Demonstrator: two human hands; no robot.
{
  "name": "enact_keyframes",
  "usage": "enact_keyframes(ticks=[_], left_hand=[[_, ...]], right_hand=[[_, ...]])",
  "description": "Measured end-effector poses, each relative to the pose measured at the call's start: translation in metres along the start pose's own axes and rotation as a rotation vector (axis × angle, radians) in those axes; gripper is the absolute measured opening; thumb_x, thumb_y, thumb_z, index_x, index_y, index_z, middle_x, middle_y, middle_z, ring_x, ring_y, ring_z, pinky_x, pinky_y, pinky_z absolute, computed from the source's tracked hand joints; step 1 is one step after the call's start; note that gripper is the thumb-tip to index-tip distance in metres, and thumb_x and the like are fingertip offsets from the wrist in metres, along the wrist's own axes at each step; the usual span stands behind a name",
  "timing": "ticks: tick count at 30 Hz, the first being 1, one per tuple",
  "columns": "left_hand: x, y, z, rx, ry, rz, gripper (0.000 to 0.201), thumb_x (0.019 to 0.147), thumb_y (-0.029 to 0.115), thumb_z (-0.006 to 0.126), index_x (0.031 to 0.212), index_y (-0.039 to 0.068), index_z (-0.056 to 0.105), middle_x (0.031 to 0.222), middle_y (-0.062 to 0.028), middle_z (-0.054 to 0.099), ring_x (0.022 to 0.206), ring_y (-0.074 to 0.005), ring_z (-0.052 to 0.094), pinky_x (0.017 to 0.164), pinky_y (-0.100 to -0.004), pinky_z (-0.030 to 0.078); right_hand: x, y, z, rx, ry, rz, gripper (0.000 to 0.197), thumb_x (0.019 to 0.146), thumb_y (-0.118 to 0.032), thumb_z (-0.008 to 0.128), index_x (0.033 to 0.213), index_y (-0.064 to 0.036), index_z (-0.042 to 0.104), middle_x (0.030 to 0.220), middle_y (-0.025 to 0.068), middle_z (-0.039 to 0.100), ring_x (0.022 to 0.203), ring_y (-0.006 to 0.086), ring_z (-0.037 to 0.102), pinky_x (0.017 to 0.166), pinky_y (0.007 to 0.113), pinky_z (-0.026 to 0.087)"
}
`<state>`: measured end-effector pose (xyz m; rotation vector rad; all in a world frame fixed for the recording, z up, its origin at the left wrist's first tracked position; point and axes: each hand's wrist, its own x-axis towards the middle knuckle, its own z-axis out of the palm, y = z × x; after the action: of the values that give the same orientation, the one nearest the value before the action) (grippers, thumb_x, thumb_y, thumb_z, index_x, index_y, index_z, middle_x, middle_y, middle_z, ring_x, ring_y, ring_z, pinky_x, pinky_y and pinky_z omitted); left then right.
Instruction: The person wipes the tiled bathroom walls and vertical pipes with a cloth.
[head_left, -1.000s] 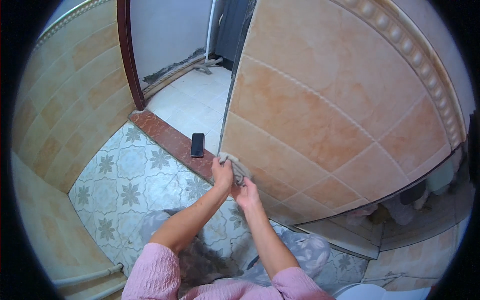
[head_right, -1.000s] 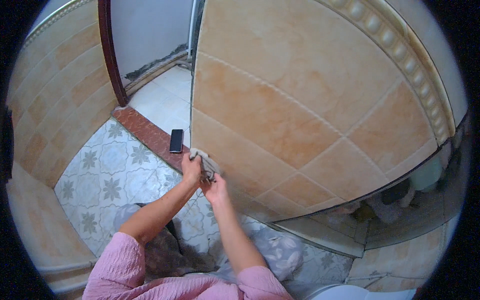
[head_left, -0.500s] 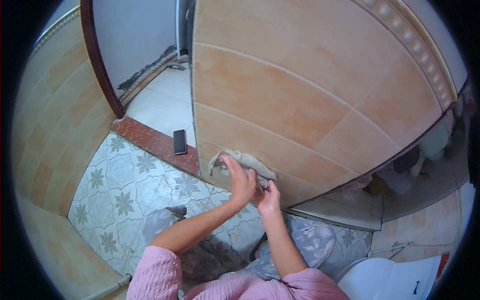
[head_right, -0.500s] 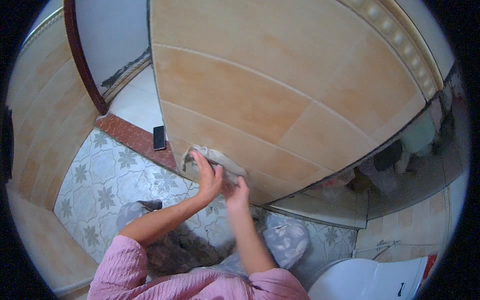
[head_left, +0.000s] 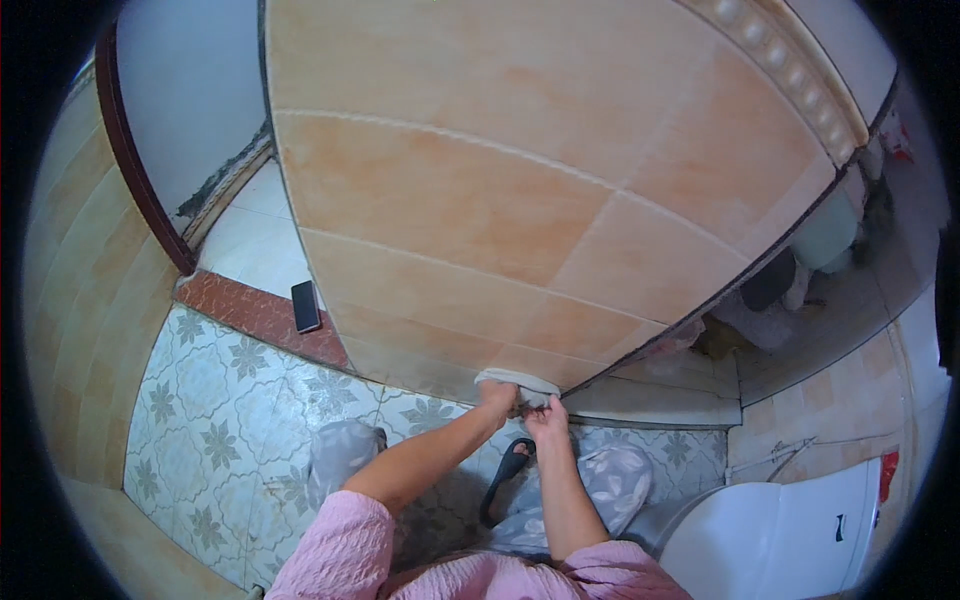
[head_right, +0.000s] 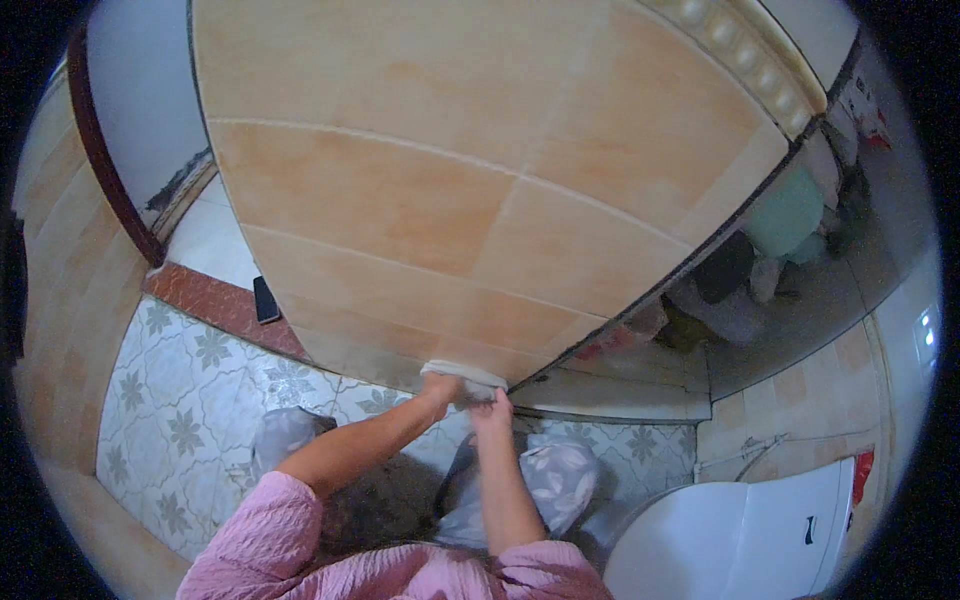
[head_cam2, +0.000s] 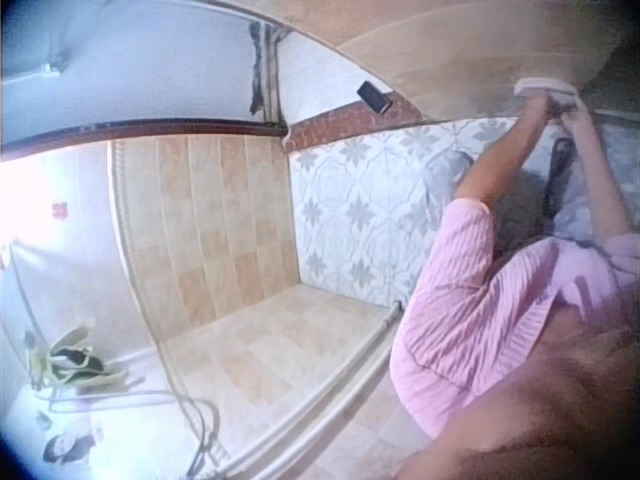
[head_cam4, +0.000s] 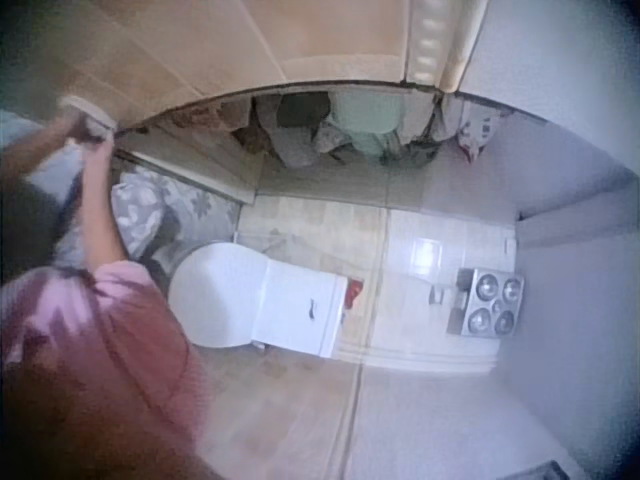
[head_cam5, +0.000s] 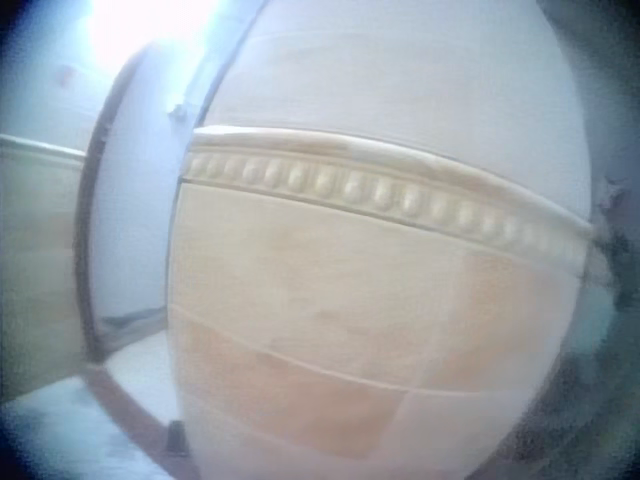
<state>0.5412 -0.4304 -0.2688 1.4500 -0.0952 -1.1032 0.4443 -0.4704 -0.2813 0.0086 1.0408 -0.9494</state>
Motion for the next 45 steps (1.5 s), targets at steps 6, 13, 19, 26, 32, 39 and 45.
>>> enact_keyframes(ticks=[6, 13, 19, 26, 32, 39, 45], left_hand=[[-0.047, 0.036, -0.001, -0.202, -0.164, 0.193, 0.029, 0.080, 0.010, 0.063, 0.107, -0.001, 0.058, 0.097, -0.0119, 0.063, 0.077, -0.0194, 0.063, 0.055, -0.0319, 0.053], [-0.088, 0.111, -0.016, 0.157, -0.084, 0.643, 0.021, 0.078, 0.016, 0.069, 0.089, -0.002, 0.066, 0.062, -0.0082, 0.065, 0.056, -0.0111, 0.061, 0.050, -0.0289, 0.048], [-0.067, 0.077, 0.001, 0.462, -0.046, 0.697, 0.026, 0.076, 0.023, 0.068, 0.086, -0.001, 0.069, 0.070, -0.0085, 0.067, 0.062, -0.0131, 0.063, 0.057, -0.0307, 0.051], [0.015, -0.040, 0.021, 0.761, -0.217, 0.208, 0.040, 0.077, 0.034, 0.063, 0.092, -0.003, 0.067, 0.087, -0.0245, 0.066, 0.084, -0.0375, 0.065, 0.073, -0.0418, 0.051], [-0.002, -0.033, 0.022, 0.307, -0.185, 0.093, 0.047, 0.081, 0.037, 0.061, 0.098, -0.007, 0.062, 0.091, -0.0214, 0.067, 0.080, -0.0318, 0.066, 0.071, -0.0405, 0.051], [-0.071, 0.093, 0.014, 0.276, -0.376, 0.528, 0.035, 0.088, 0.030, 0.060, 0.076, -0.002, 0.064, 0.062, -0.0018, 0.059, 0.061, -0.0069, 0.053, 0.055, -0.0263, 0.046], [-0.052, 0.053, 0.011, 0.320, -0.244, 0.557, 0.036, 0.086, 0.032, 0.060, 0.079, -0.003, 0.065, 0.059, -0.0141, 0.061, 0.052, -0.0178, 0.059, 0.050, -0.0333, 0.045]], right_hand=[[-0.054, -0.031, 0.018, -0.035, -0.203, -0.224, 0.030, 0.084, -0.006, 0.061, 0.112, -0.0028, 0.052, 0.114, 0.0105, 0.056, 0.105, 0.0226, 0.055, 0.094, 0.038, 0.045], [-0.126, -0.031, 0.063, -0.190, -0.443, -0.623, 0.030, 0.084, -0.008, 0.062, 0.112, -0.0075, 0.051, 0.115, 0.0055, 0.054, 0.105, 0.0180, 0.051, 0.091, 0.034, 0.042], [-0.069, -0.012, 0.035, -0.031, -0.037, -0.600, 0.033, 0.084, -0.011, 0.063, 0.115, -0.0111, 0.053, 0.113, 0.0037, 0.057, 0.103, 0.0187, 0.055, 0.087, 0.035, 0.046], [0.029, -0.018, -0.032, -0.038, -0.025, -0.083, 0.026, 0.088, -0.020, 0.057, 0.113, -0.0124, 0.055, 0.105, 0.0069, 0.061, 0.097, 0.0229, 0.060, 0.081, 0.040, 0.053], [-0.002, -0.010, -0.018, -0.239, 0.154, -0.573, 0.021, 0.085, -0.011, 0.053, 0.106, -0.0101, 0.051, 0.103, 0.0065, 0.057, 0.093, 0.0223, 0.058, 0.078, 0.038, 0.050], [-0.112, -0.037, 0.051, -0.470, -0.279, -1.122, 0.025, 0.092, -0.018, 0.055, 0.109, -0.0020, 0.048, 0.108, 0.0067, 0.054, 0.099, 0.0153, 0.050, 0.087, 0.031, 0.039], [-0.062, -0.009, 0.027, -0.624, -0.093, -1.310, 0.042, 0.090, -0.013, 0.055, 0.126, -0.0008, 0.037, 0.117, 0.0119, 0.046, 0.104, 0.0196, 0.048, 0.090, 0.032, 0.039]])
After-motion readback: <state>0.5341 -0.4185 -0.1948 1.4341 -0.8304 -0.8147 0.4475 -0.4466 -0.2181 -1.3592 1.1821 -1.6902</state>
